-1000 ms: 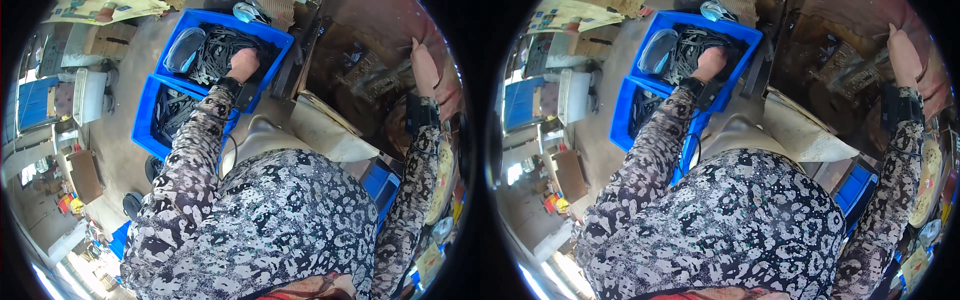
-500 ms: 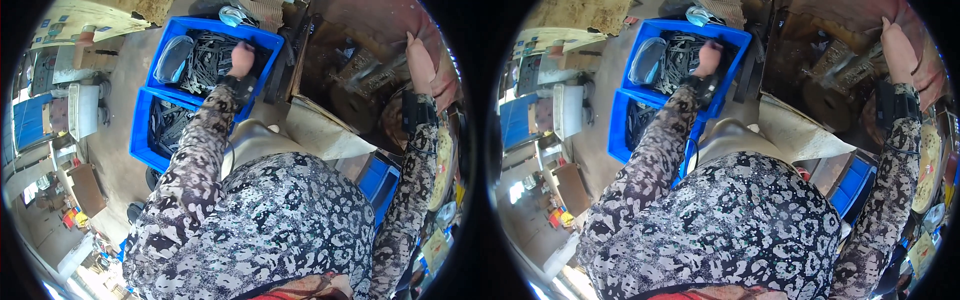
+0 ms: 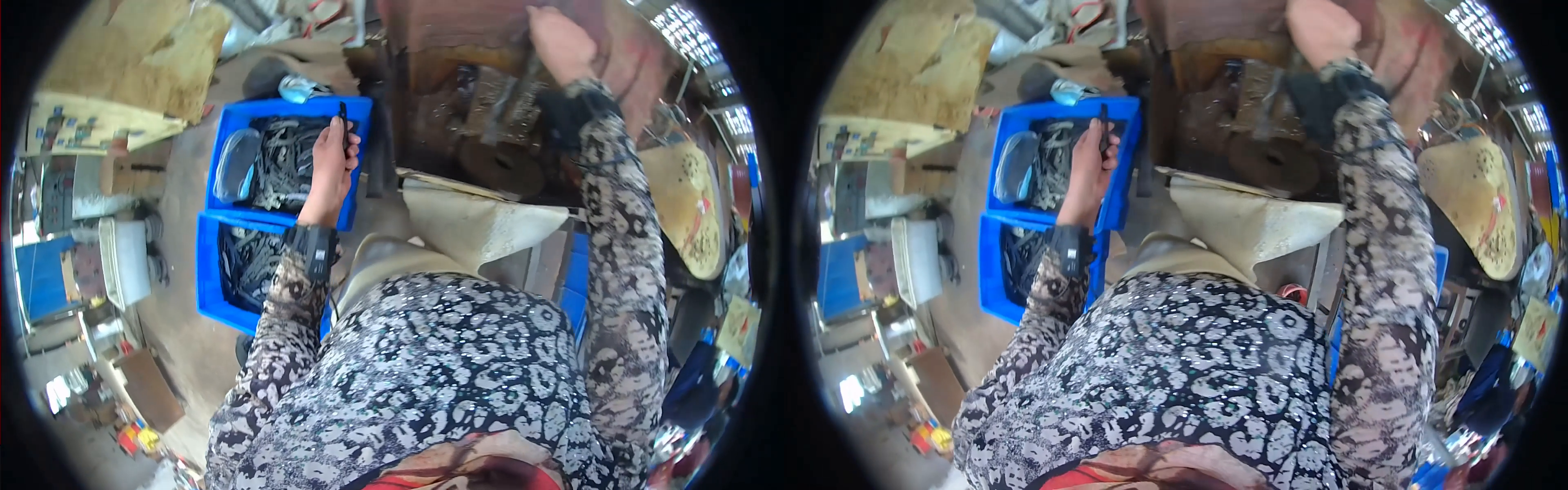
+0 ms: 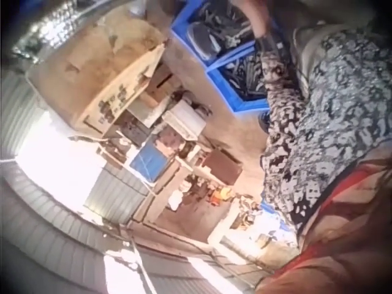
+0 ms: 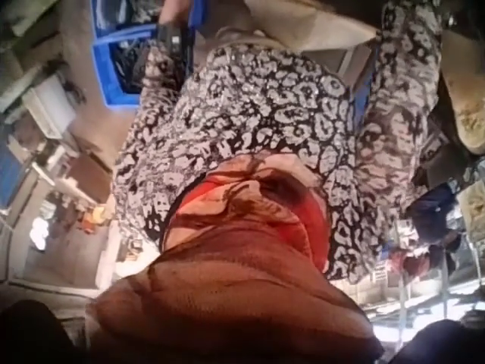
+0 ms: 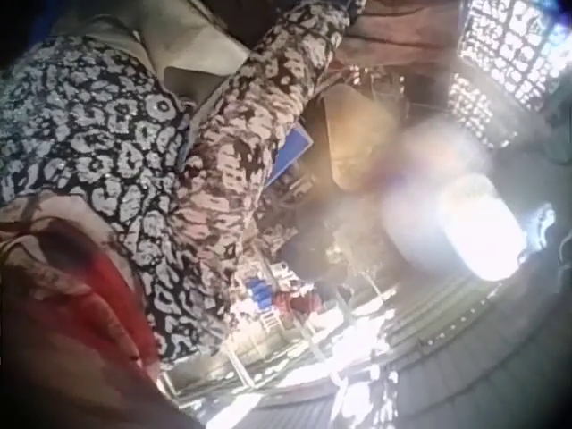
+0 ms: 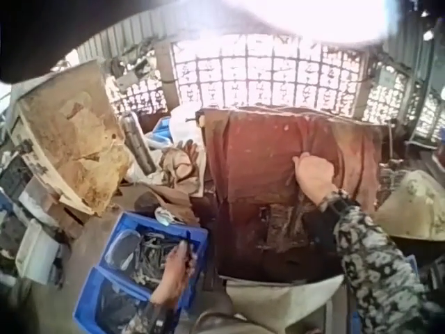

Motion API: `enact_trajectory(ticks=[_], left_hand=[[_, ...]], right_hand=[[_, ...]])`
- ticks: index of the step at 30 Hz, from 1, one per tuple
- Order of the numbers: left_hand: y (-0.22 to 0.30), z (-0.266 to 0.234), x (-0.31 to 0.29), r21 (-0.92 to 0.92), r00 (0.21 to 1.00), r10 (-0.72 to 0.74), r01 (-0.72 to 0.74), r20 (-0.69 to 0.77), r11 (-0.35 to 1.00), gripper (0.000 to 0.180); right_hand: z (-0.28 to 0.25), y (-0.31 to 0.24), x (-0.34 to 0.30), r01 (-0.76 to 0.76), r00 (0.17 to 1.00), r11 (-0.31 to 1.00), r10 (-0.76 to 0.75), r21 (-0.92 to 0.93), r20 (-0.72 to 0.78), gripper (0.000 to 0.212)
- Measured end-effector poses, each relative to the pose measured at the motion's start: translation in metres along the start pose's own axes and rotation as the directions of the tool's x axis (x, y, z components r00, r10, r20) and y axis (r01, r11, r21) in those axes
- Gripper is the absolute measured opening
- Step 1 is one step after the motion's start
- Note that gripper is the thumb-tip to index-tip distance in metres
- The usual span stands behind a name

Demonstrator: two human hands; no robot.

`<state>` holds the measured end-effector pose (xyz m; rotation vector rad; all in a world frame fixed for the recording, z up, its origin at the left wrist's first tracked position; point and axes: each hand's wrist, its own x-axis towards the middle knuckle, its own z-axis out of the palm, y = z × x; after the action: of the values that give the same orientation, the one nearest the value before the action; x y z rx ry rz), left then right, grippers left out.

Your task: The person picks up metal pieces from a blue bin, holds them against a grinding wheel, and places them into another blue bin. Then, the person dips a brush into a bucket of liquid and applies it to the metal pieces.

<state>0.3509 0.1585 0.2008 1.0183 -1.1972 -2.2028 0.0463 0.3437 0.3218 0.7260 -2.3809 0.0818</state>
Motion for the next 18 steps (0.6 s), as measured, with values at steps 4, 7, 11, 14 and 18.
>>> enact_trajectory(ticks=[4, 7, 11, 14, 18], left_hand=[[-0.008, 0.076, -0.015, 0.063, 0.943, 0.047, -0.072, 0.330, 0.995, 0.039], [-0.015, 0.076, -0.022, 0.127, 0.939, 0.079, -0.128, 0.334, 0.984, 0.041], [-0.047, 0.055, 0.006, 0.294, 0.830, 0.269, -0.447, 0.489, 0.845, 0.040], [-0.071, 0.049, 0.042, 0.360, 0.715, 0.337, -0.631, 0.612, 0.687, 0.043], [-0.081, 0.081, 0.044, 0.381, 0.580, 0.357, -0.783, 0.732, 0.492, 0.039]], right_hand=[[0.009, 0.049, -0.001, 0.105, 0.975, 0.986, -0.127, 0.130, 0.180, 0.028], [0.018, 0.009, -0.010, -0.066, 0.996, 0.986, 0.056, 0.154, 0.070, 0.033], [0.035, -0.030, -0.008, -0.245, 0.969, 0.898, 0.217, 0.367, 0.115, 0.030], [0.042, -0.041, -0.011, -0.373, 0.927, 0.848, 0.353, 0.376, 0.125, 0.022], [0.060, -0.035, -0.004, -0.464, 0.885, 0.804, 0.402, 0.372, 0.233, 0.018]])
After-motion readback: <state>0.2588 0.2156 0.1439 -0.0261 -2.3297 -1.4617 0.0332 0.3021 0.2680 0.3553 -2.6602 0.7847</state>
